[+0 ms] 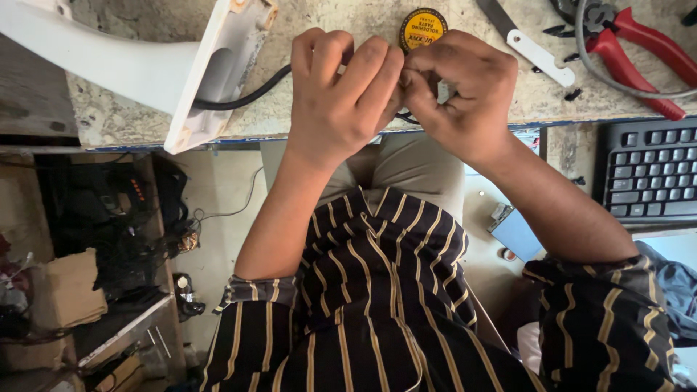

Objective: The person sits at a workbench repairing a black cable with an inline connector. They scrape and strip the wire insulation with a small blade, twist the exposed wire strands by hand, work on the connector end, briefly reach to a shelf for supplies, and handle a coiled white cable near the end.

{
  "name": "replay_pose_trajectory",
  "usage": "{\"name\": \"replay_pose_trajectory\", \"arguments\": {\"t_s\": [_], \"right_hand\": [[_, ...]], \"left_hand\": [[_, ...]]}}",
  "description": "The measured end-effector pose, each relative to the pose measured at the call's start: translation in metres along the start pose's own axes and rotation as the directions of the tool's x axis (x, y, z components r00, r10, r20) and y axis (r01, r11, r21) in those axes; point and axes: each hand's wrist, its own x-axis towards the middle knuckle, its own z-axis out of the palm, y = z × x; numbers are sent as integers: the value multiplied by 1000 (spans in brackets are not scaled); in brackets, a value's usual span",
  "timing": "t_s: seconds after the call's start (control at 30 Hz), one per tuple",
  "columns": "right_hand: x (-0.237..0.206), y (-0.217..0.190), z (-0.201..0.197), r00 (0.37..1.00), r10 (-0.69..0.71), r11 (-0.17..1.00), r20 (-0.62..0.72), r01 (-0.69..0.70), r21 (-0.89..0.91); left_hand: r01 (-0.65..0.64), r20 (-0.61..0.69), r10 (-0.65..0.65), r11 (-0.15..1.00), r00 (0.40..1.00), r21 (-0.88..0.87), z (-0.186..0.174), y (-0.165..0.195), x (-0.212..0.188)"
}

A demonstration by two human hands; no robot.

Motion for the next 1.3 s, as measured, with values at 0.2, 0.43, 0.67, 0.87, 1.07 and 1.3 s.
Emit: {"name": "replay_pose_trajectory", "arguments": {"t_s": [0.2, 0.43, 0.67, 0.87, 1.07, 1.3], "right_hand": [[0, -3, -3, 1000, 3, 1000, -1, -3, 4], [-1, -7, -3, 1000, 1, 999, 15, 0, -35], [4, -1, -6, 996, 84, 996, -32, -82, 38], [4, 2, -7, 987, 155, 985, -33, -152, 88], [15, -4, -5, 985, 171, 978, -29, -167, 122], [21, -11, -2, 992, 123, 987, 15, -124, 100]], "left_hand": [[27, 0, -27, 1000, 1000, -11, -1, 4, 2], [214, 53, -211, 976, 976, -41, -1, -4, 0], [292, 14, -297, 930, 955, -225, -6, -10, 8], [377, 104, -362, 897, 926, -231, -8, -9, 20], [283, 53, -290, 853, 956, -439, -28, -14, 34], [230, 130, -191, 836, 973, -499, -32, -23, 29]]}}
